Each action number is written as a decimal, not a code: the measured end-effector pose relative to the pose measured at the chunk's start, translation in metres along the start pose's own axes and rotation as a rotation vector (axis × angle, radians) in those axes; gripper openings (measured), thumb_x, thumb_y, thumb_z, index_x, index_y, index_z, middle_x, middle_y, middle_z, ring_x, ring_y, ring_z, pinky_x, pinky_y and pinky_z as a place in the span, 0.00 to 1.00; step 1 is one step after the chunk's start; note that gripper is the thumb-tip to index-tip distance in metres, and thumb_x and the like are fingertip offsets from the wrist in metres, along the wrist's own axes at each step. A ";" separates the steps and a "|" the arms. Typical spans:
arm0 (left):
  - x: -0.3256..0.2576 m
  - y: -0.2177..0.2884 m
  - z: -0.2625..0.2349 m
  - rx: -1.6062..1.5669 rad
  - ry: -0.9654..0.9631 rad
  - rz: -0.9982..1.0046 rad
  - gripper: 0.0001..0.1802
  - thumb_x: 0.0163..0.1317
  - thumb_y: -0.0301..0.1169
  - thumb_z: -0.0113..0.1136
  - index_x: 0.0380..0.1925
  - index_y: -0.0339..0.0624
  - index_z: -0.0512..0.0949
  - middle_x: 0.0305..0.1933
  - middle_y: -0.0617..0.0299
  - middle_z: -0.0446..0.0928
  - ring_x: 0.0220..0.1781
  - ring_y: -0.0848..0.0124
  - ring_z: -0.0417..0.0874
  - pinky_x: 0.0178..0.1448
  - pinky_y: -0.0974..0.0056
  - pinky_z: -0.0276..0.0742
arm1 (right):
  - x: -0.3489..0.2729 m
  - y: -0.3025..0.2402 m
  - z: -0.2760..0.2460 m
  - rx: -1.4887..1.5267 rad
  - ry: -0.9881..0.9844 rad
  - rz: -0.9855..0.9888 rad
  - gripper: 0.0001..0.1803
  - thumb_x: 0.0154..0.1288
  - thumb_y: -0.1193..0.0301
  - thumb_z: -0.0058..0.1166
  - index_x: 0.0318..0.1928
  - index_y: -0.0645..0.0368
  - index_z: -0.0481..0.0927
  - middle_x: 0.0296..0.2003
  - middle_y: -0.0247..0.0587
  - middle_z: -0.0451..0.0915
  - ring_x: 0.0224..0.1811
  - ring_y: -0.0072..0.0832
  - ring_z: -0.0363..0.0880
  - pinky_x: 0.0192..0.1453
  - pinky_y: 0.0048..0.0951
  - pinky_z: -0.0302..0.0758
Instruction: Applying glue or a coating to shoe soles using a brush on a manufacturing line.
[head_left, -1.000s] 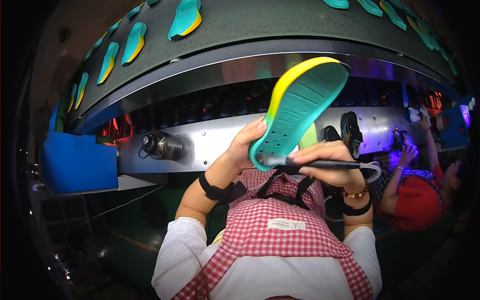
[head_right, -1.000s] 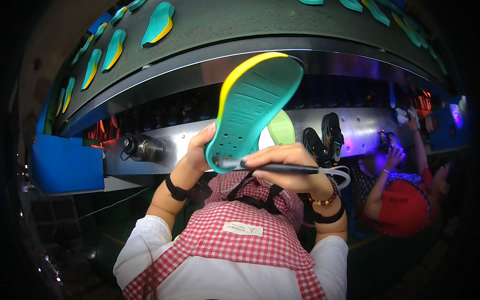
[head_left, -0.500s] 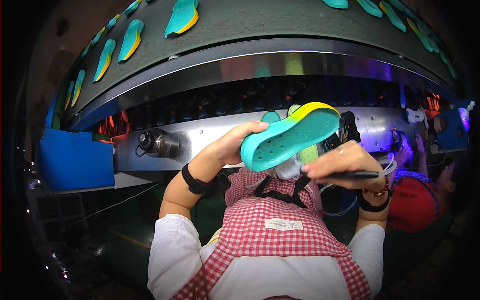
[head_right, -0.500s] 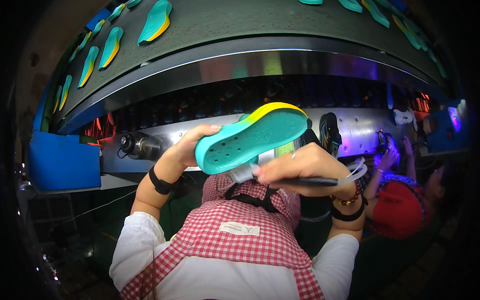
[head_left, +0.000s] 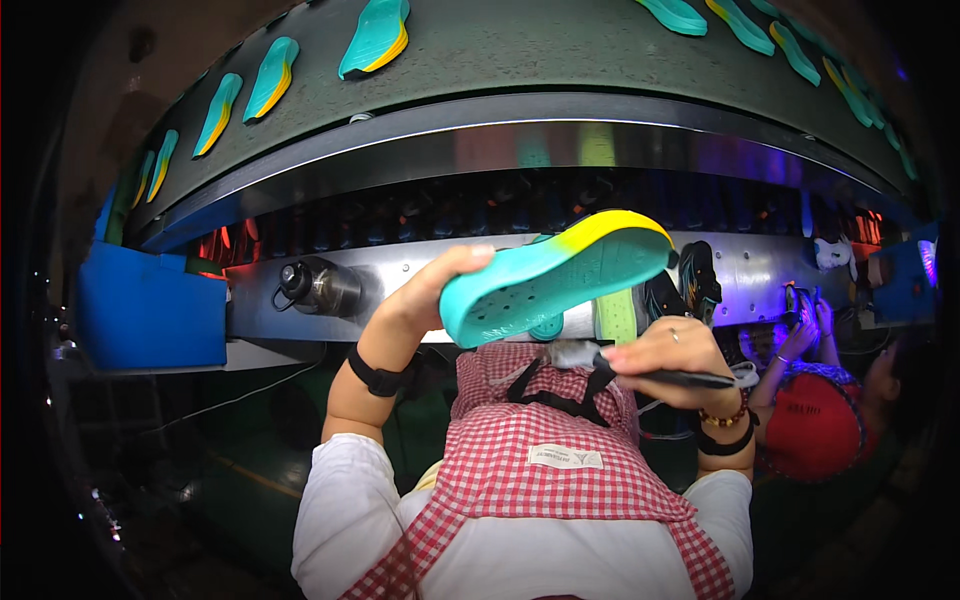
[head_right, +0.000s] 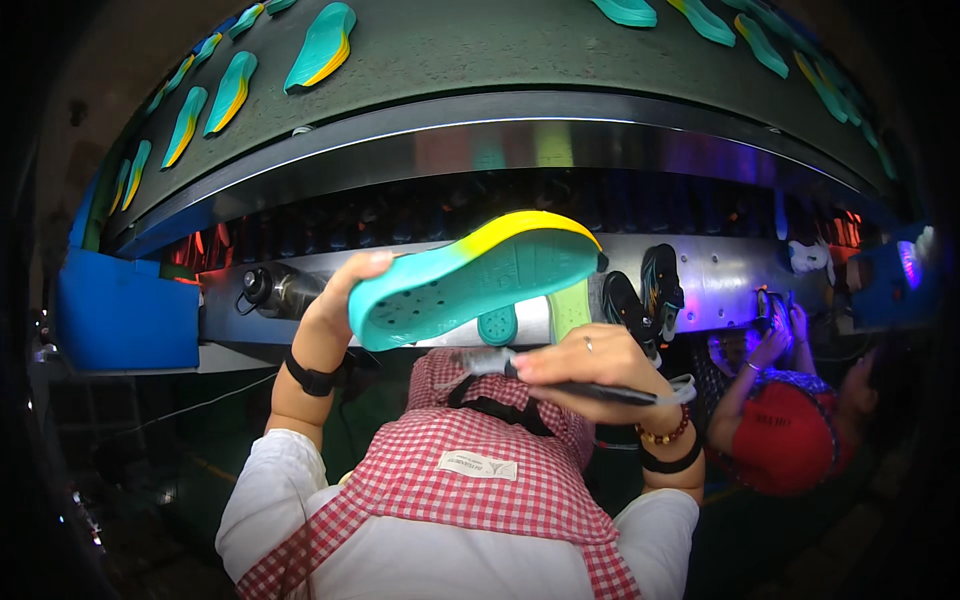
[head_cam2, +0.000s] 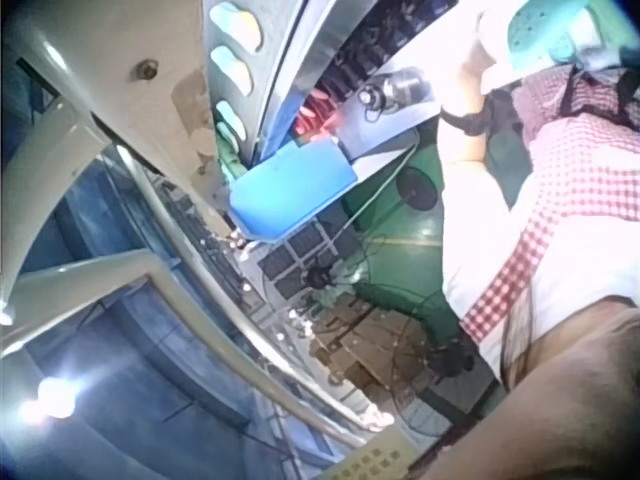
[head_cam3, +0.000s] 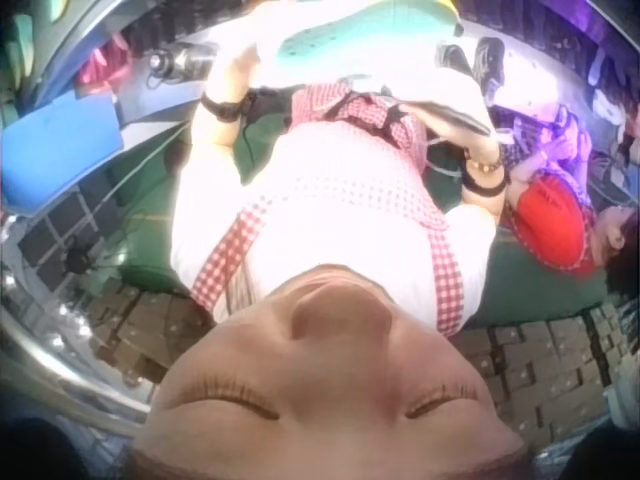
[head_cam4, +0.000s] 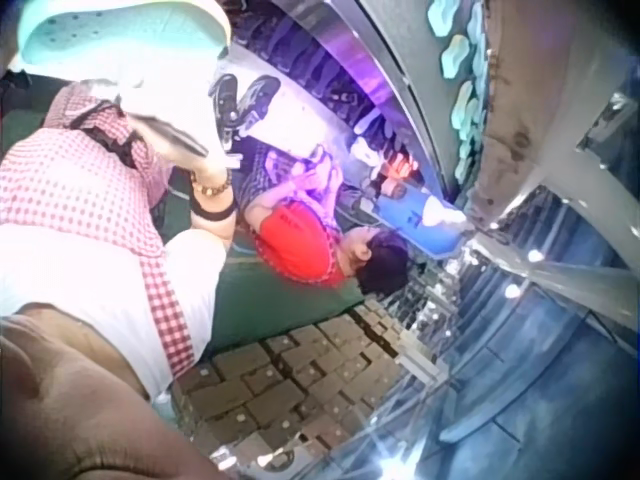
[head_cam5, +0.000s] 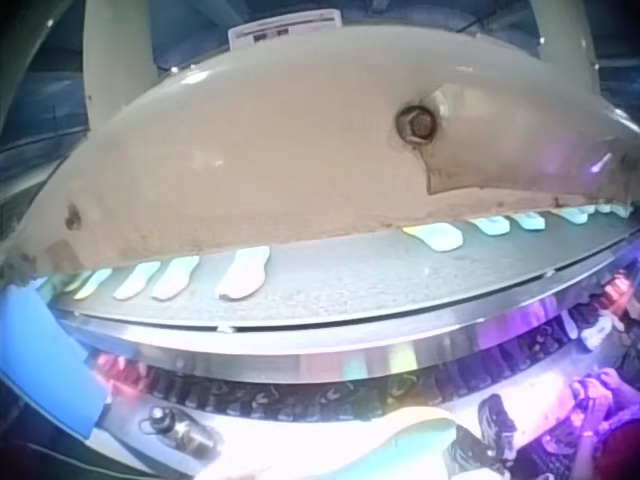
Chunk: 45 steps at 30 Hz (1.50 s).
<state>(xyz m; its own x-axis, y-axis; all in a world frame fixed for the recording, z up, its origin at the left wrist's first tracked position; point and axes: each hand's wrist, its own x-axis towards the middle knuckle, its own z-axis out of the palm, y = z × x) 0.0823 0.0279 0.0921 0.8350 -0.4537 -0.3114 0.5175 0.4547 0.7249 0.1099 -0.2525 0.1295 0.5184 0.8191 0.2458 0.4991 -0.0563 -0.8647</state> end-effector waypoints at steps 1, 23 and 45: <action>0.000 0.000 0.002 -0.115 0.144 -0.005 0.35 0.59 0.52 0.43 0.55 0.31 0.64 0.49 0.49 0.73 0.46 0.63 0.77 0.49 0.62 0.74 | 0.001 -0.006 -0.001 0.049 0.015 -0.023 0.12 0.44 0.79 0.62 0.34 0.58 0.81 0.35 0.39 0.81 0.35 0.32 0.80 0.37 0.25 0.75; 0.044 -0.055 0.019 -0.560 0.066 0.444 0.50 0.52 0.71 0.22 0.57 0.37 0.60 0.46 0.51 0.71 0.49 0.57 0.72 0.56 0.51 0.68 | 0.029 -0.001 0.021 0.040 0.323 0.090 0.11 0.45 0.80 0.60 0.33 0.63 0.80 0.31 0.45 0.80 0.35 0.34 0.80 0.40 0.27 0.75; 0.043 -0.015 0.010 -0.526 -0.051 0.692 0.46 0.53 0.67 0.36 0.59 0.39 0.57 0.56 0.49 0.65 0.57 0.56 0.67 0.63 0.45 0.59 | 0.015 0.016 0.025 0.315 0.063 0.034 0.12 0.46 0.80 0.60 0.35 0.63 0.79 0.36 0.43 0.80 0.46 0.34 0.75 0.58 0.39 0.64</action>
<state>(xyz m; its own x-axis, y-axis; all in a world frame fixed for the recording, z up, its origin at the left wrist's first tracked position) 0.1088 -0.0060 0.0737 0.9910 0.0276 0.1309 -0.0733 0.9304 0.3591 0.1082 -0.2272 0.1087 0.5781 0.7820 0.2331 0.2466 0.1049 -0.9634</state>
